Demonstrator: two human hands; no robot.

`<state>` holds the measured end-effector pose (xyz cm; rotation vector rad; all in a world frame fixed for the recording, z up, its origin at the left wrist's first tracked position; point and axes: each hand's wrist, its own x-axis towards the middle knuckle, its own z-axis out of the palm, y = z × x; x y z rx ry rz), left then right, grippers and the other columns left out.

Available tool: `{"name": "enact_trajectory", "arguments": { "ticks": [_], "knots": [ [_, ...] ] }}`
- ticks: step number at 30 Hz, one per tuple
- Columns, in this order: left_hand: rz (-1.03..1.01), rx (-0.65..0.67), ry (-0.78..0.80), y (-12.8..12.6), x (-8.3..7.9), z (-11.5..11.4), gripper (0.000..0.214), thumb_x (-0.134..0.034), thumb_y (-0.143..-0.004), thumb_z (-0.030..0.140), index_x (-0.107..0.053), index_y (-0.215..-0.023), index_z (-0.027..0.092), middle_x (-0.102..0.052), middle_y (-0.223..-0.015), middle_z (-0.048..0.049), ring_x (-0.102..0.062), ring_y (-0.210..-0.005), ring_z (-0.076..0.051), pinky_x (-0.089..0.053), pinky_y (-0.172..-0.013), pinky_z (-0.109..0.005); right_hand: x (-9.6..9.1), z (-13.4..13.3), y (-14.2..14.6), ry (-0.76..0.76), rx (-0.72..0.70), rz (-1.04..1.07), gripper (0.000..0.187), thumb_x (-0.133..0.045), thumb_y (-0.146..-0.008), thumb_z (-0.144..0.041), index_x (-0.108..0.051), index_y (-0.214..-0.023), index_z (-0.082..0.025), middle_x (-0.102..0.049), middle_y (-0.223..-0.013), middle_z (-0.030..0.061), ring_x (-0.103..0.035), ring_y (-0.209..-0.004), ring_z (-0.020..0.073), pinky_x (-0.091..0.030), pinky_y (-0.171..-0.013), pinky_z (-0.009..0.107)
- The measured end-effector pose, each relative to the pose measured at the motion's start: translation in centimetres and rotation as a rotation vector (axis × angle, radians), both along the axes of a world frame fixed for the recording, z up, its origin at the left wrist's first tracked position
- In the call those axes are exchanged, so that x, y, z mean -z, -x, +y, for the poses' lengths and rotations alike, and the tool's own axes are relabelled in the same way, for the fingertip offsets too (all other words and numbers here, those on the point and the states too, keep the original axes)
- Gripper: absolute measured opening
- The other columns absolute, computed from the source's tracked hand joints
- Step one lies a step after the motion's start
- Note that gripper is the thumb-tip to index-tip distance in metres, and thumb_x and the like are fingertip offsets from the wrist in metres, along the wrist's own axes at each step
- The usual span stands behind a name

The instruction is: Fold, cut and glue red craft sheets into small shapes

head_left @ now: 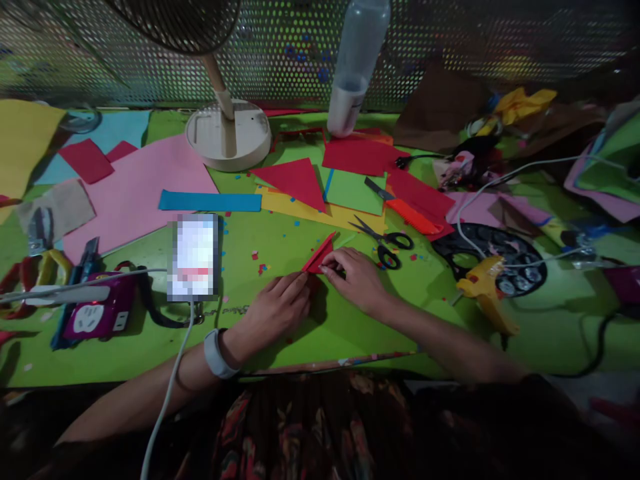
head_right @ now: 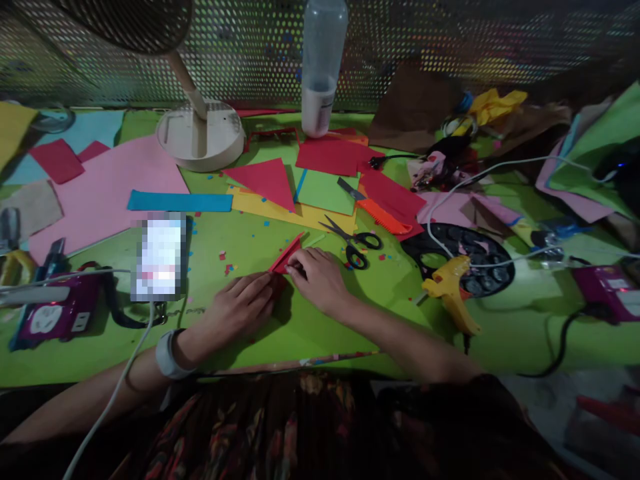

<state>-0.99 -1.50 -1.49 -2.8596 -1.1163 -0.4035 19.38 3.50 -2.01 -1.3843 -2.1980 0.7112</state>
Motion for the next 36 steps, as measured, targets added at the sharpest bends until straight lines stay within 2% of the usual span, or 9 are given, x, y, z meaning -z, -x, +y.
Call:
{"name": "enact_trajectory", "arguments": {
  "ticks": [5,12,17,20,24,28,31,33,36],
  "knots": [
    [0.026,-0.019,-0.016,-0.1,0.1,0.1,0.038,-0.052,-0.090,0.019,-0.053,-0.126,0.006,-0.064,-0.117,-0.0168,-0.061,-0.102,-0.026,-0.053,-0.078,-0.039,-0.1,0.0,0.0,-0.056,-0.028,-0.046,0.009,-0.054,-0.091,-0.025,-0.059,-0.085,-0.020,-0.064,-0.084,0.0040,-0.056,-0.080,0.0194,-0.042,-0.073,0.033],
    [0.046,-0.065,0.030,-0.4,-0.3,0.2,0.029,-0.053,-0.089,0.020,-0.057,-0.118,0.013,-0.064,-0.113,-0.0132,-0.060,-0.098,-0.025,-0.049,-0.074,-0.037,-0.1,0.3,-0.1,-0.024,-0.035,-0.026,0.010,-0.055,-0.090,-0.025,-0.059,-0.082,-0.021,-0.063,-0.083,0.0033,-0.055,-0.079,0.0186,-0.041,-0.073,0.032],
    [0.038,-0.074,0.051,-0.4,0.0,0.2,0.031,-0.051,-0.090,0.020,-0.056,-0.120,0.015,-0.063,-0.114,-0.0125,-0.060,-0.098,-0.025,-0.047,-0.073,-0.038,0.0,0.4,0.0,-0.022,-0.041,-0.022,0.010,-0.056,-0.089,-0.025,-0.059,-0.081,-0.021,-0.062,-0.082,0.0031,-0.054,-0.078,0.0186,-0.042,-0.072,0.033],
    [0.055,-0.080,0.026,-0.4,0.2,0.2,0.027,-0.051,-0.090,0.021,-0.057,-0.116,0.015,-0.063,-0.113,-0.0119,-0.059,-0.097,-0.025,-0.046,-0.073,-0.038,-0.1,0.4,0.1,0.006,-0.030,-0.016,0.004,-0.057,-0.088,-0.024,-0.060,-0.087,-0.021,-0.064,-0.084,0.0031,-0.056,-0.079,0.0184,-0.042,-0.073,0.033],
    [0.065,-0.082,0.000,-0.5,0.1,0.3,0.027,-0.051,-0.090,0.021,-0.058,-0.116,0.015,-0.063,-0.113,-0.0113,-0.058,-0.095,-0.024,-0.045,-0.072,-0.038,-0.1,0.7,0.0,0.048,-0.024,0.034,0.007,-0.058,-0.087,-0.023,-0.062,-0.092,-0.020,-0.066,-0.086,0.0031,-0.057,-0.079,0.0177,-0.044,-0.073,0.032],
    [0.048,-0.082,0.035,-0.6,-0.2,0.4,0.033,-0.052,-0.089,0.020,-0.056,-0.121,0.017,-0.062,-0.113,-0.0109,-0.058,-0.096,-0.025,-0.046,-0.072,-0.039,-0.2,0.9,-1.0,0.111,0.010,0.190,0.015,-0.051,-0.091,-0.025,-0.064,-0.096,-0.019,-0.066,-0.087,0.0031,-0.060,-0.076,0.0156,-0.047,-0.069,0.030],
    [0.043,-0.072,0.047,-0.5,-0.2,0.3,0.030,-0.054,-0.087,0.020,-0.059,-0.117,0.018,-0.061,-0.114,-0.0106,-0.058,-0.096,-0.024,-0.046,-0.073,-0.038,-0.5,0.4,-1.8,0.001,-0.029,0.132,0.025,-0.047,-0.094,-0.029,-0.065,-0.110,-0.020,-0.064,-0.095,0.0065,-0.060,-0.087,0.0186,-0.048,-0.076,0.034],
    [0.047,-0.068,0.046,-0.4,-0.2,0.3,0.027,-0.054,-0.087,0.020,-0.060,-0.113,0.018,-0.062,-0.114,-0.0108,-0.057,-0.097,-0.025,-0.046,-0.074,-0.039,-0.7,-0.3,-2.1,-0.137,-0.093,-0.025,0.030,-0.045,-0.096,-0.030,-0.063,-0.119,-0.021,-0.063,-0.100,0.0097,-0.056,-0.094,0.0220,-0.046,-0.083,0.038],
    [0.051,-0.071,0.025,-0.4,-0.1,0.4,0.027,-0.054,-0.087,0.019,-0.061,-0.112,0.015,-0.062,-0.115,-0.0118,-0.057,-0.098,-0.026,-0.046,-0.074,-0.040,-0.5,-1.6,-2.0,-0.305,-0.175,-0.281,0.036,-0.045,-0.096,-0.035,-0.060,-0.125,-0.020,-0.063,-0.106,0.0126,-0.053,-0.094,0.0248,-0.042,-0.081,0.039]
  ]
}}
